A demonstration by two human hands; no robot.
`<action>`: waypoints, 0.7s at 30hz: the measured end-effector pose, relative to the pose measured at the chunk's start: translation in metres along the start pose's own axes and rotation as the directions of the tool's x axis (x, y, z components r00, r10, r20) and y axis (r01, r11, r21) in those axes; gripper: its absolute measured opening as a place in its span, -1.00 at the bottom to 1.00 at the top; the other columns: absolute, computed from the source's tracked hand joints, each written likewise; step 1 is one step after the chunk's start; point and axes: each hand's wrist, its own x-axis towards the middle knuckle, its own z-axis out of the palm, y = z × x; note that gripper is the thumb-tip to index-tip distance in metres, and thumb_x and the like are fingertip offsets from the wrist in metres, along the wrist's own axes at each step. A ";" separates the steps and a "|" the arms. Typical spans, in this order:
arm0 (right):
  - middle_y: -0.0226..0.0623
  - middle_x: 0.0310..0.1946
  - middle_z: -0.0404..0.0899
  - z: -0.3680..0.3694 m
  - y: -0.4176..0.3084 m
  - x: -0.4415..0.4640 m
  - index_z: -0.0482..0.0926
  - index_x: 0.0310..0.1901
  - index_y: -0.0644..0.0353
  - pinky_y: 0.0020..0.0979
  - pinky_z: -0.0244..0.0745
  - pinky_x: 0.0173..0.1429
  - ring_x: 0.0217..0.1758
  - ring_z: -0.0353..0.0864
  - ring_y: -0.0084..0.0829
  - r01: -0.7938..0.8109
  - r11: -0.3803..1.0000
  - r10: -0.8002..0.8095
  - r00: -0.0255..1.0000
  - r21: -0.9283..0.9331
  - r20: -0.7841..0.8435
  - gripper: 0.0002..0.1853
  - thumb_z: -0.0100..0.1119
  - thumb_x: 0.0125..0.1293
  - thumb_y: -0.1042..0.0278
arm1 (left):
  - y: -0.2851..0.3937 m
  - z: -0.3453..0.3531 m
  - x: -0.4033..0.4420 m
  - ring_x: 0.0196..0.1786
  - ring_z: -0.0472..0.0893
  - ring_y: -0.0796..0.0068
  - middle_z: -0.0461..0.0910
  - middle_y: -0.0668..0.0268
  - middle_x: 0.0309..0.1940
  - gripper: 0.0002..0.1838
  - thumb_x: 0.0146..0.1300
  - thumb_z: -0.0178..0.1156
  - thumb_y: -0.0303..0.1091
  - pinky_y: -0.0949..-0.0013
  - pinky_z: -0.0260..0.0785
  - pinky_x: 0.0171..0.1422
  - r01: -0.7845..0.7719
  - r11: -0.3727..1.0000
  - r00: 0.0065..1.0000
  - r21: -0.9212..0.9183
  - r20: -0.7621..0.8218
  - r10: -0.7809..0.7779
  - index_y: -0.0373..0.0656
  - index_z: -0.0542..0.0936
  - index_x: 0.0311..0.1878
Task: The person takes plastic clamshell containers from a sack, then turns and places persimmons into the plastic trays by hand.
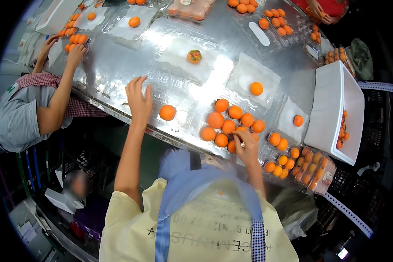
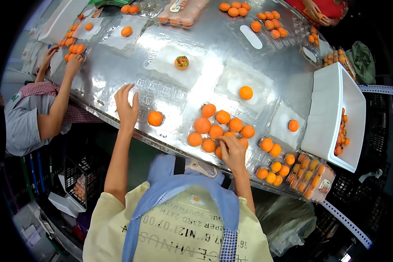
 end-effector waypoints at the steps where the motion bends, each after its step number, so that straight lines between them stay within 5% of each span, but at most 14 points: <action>1: -0.17 -0.39 0.59 0.006 0.003 0.001 0.60 -0.29 0.26 -0.34 0.48 -0.27 -0.33 0.59 -0.22 0.008 0.998 -0.006 1.000 0.064 -0.019 -0.87 0.19 0.09 0.60 | -0.002 0.010 0.016 0.12 0.38 0.13 0.47 0.12 0.01 -0.70 0.21 0.14 -0.45 0.19 0.21 0.22 -0.055 0.998 0.998 -0.037 0.018 0.056 -0.22 0.50 0.02; 5: -0.18 -0.41 0.59 0.016 0.006 0.006 0.60 -0.30 0.26 -0.34 0.48 -0.31 -0.35 0.59 -0.21 0.049 0.997 -0.046 0.998 0.067 -0.037 -0.86 0.19 0.06 0.61 | -0.004 0.054 0.078 0.17 0.43 0.19 0.49 0.18 0.09 -0.68 0.16 0.13 -0.49 0.22 0.30 0.18 -0.168 0.973 0.934 -0.158 0.291 0.208 -0.17 0.52 0.02; 8: -0.19 -0.43 0.59 0.015 -0.001 0.011 0.60 -0.30 0.25 -0.34 0.49 -0.32 -0.38 0.59 -0.21 0.045 0.996 -0.043 0.999 0.072 -0.028 -0.86 0.20 0.06 0.61 | -0.016 0.090 0.115 0.25 0.38 0.22 0.43 0.21 0.19 -0.63 0.11 0.15 -0.48 0.23 0.31 0.23 -0.166 0.985 0.769 -0.056 0.617 0.165 -0.14 0.52 0.04; 11: -0.19 -0.43 0.59 0.012 -0.003 0.012 0.60 -0.29 0.26 -0.34 0.49 -0.33 -0.39 0.59 -0.21 0.010 0.998 -0.009 1.000 0.064 -0.020 -0.86 0.20 0.07 0.60 | -0.026 0.107 0.130 0.29 0.35 0.21 0.39 0.21 0.23 -0.56 0.08 0.17 -0.43 0.24 0.28 0.29 -0.318 0.947 0.701 0.051 0.685 0.199 -0.14 0.48 0.10; 21: -0.17 -0.41 0.58 0.018 0.006 0.012 0.60 -0.29 0.25 -0.31 0.49 -0.32 -0.38 0.59 -0.18 -0.036 0.998 0.037 0.999 0.057 -0.024 -0.89 0.20 0.11 0.55 | -0.015 0.110 0.128 0.33 0.28 0.14 0.33 0.21 0.27 -0.48 0.08 0.26 -0.22 0.06 0.19 0.32 -0.293 0.870 0.812 0.396 0.583 0.008 -0.11 0.43 0.14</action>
